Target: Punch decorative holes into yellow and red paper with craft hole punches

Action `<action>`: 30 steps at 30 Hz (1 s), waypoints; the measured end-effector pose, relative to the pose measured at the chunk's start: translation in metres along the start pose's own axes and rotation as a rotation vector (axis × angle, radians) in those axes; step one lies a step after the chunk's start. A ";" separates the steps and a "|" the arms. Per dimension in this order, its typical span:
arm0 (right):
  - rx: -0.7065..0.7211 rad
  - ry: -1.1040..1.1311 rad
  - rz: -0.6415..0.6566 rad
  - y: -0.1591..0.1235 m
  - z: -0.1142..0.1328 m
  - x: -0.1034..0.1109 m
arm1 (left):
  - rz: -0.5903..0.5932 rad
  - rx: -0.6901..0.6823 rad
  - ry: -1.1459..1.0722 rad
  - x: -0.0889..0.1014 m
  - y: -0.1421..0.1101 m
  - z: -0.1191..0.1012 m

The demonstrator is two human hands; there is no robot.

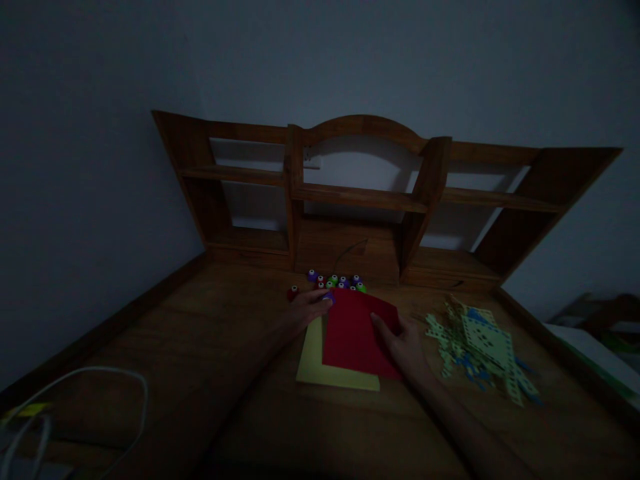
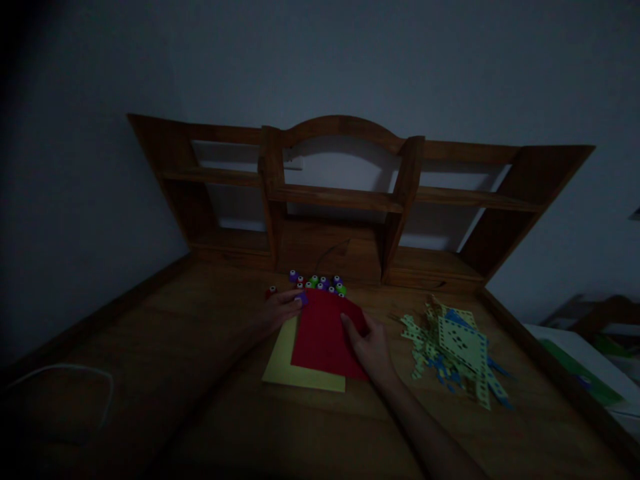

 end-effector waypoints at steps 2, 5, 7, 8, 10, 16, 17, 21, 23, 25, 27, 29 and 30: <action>0.015 -0.013 -0.011 0.000 0.001 0.001 | 0.009 0.016 0.070 0.001 -0.001 0.001; 0.013 -0.031 -0.011 0.000 0.002 0.001 | -0.015 0.007 0.158 0.005 0.000 0.003; 0.000 -0.036 -0.003 0.000 0.001 0.001 | -0.047 0.002 0.188 0.007 0.001 0.002; -0.004 -0.039 0.003 0.000 0.001 0.001 | -0.065 0.003 0.197 0.007 0.001 0.002; 0.000 -0.038 0.006 0.000 0.001 0.000 | -0.078 0.012 0.220 0.006 0.000 -0.002; 0.003 -0.036 0.026 0.000 -0.001 -0.002 | -0.031 0.022 0.273 -0.008 -0.006 -0.023; 0.003 -0.028 0.030 0.000 -0.001 -0.003 | -0.028 0.024 0.275 -0.010 -0.008 -0.026; 0.019 -0.019 0.041 0.000 -0.001 -0.004 | -0.004 0.034 0.271 -0.017 -0.012 -0.032; -0.006 -0.023 0.043 0.000 -0.003 -0.004 | 0.004 0.033 0.262 -0.019 -0.013 -0.034; -0.031 -0.020 0.043 0.000 -0.006 -0.004 | 0.011 0.031 0.254 -0.021 -0.013 -0.035; -0.032 -0.019 0.043 0.000 -0.006 -0.004 | 0.013 0.030 0.249 -0.021 -0.013 -0.035; -0.027 -0.027 0.044 0.000 -0.005 -0.004 | 0.010 0.029 0.246 -0.020 -0.013 -0.035; -0.024 -0.031 0.043 -0.001 -0.004 -0.003 | 0.006 0.028 0.246 -0.019 -0.013 -0.035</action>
Point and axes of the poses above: each hand's wrist, its own y-axis towards the middle knuckle, its own x-axis out of the back of the hand, z = x × y, the point moved 7 cm from there along y, towards the middle knuckle, and after that the axes turned 14 degrees about -x, right-handed, at the moved point
